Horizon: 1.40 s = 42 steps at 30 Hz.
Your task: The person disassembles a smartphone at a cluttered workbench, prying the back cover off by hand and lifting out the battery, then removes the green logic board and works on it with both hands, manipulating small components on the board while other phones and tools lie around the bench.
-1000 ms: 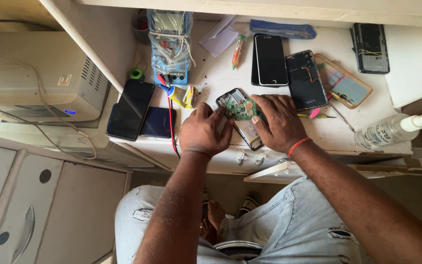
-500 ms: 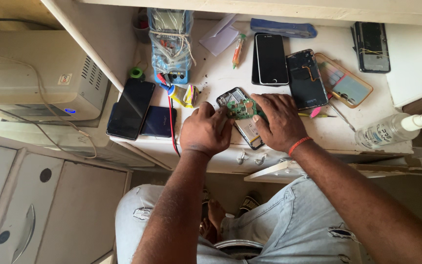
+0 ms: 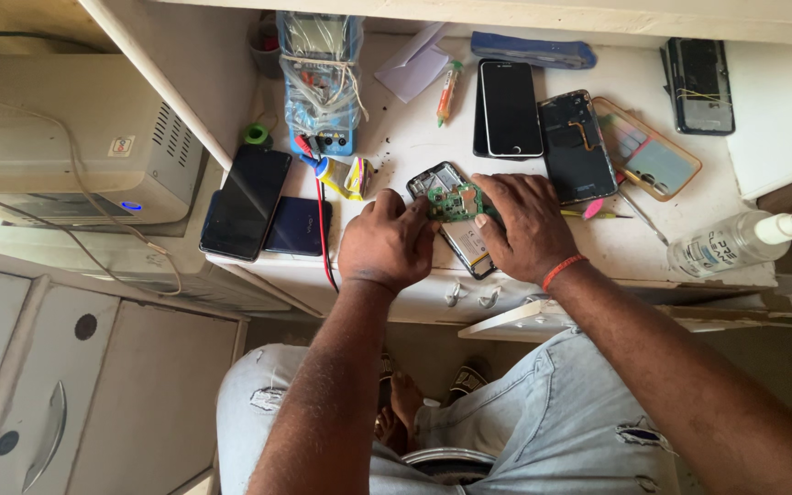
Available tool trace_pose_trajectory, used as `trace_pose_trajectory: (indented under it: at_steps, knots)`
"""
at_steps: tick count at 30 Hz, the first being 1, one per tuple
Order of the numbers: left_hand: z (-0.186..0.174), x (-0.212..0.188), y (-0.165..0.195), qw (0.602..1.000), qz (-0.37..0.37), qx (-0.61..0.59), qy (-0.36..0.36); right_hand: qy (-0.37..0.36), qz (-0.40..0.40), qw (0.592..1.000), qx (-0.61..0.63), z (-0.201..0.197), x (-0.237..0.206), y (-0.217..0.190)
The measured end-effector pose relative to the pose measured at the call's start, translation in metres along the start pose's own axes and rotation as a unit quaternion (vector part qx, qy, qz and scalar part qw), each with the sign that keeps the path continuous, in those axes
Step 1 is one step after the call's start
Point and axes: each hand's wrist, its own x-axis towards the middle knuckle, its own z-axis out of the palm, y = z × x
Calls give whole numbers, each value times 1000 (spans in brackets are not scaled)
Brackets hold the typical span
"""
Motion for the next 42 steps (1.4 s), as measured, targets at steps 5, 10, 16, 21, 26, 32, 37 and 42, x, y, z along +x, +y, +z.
trace_pose_trajectory:
  at_steps: [5,10,16,21,26,32,37,42]
  knots:
    - [1,0,-1,1000,-5,0,-4,-2,2,1000,0,1,0,1]
    - [2,-1,-1,1000,0,1,-2,-3,2,1000,2,0,0,1]
    - [3,-1,-1,1000,-2,-5,-1,-3,2,1000,4,-1,0,0]
    - [3,-1,-1,1000,-6,-13,6,-8,5,1000,5,-2,1,-1]
    - [5,-1,-1,1000,-2,-12,12,-10,8,1000,3,-2,1,-1]
    - [6,-2,-2,1000,-2,-8,6,-15,11,1000,2,-2,0,-1]
    - [6,-2,-3,1000,-2,-6,6,-13,11,1000,0,-1,0,1]
    - [6,-2,-3,1000,-1,-4,6,-11,9,1000,1,0,0,1]
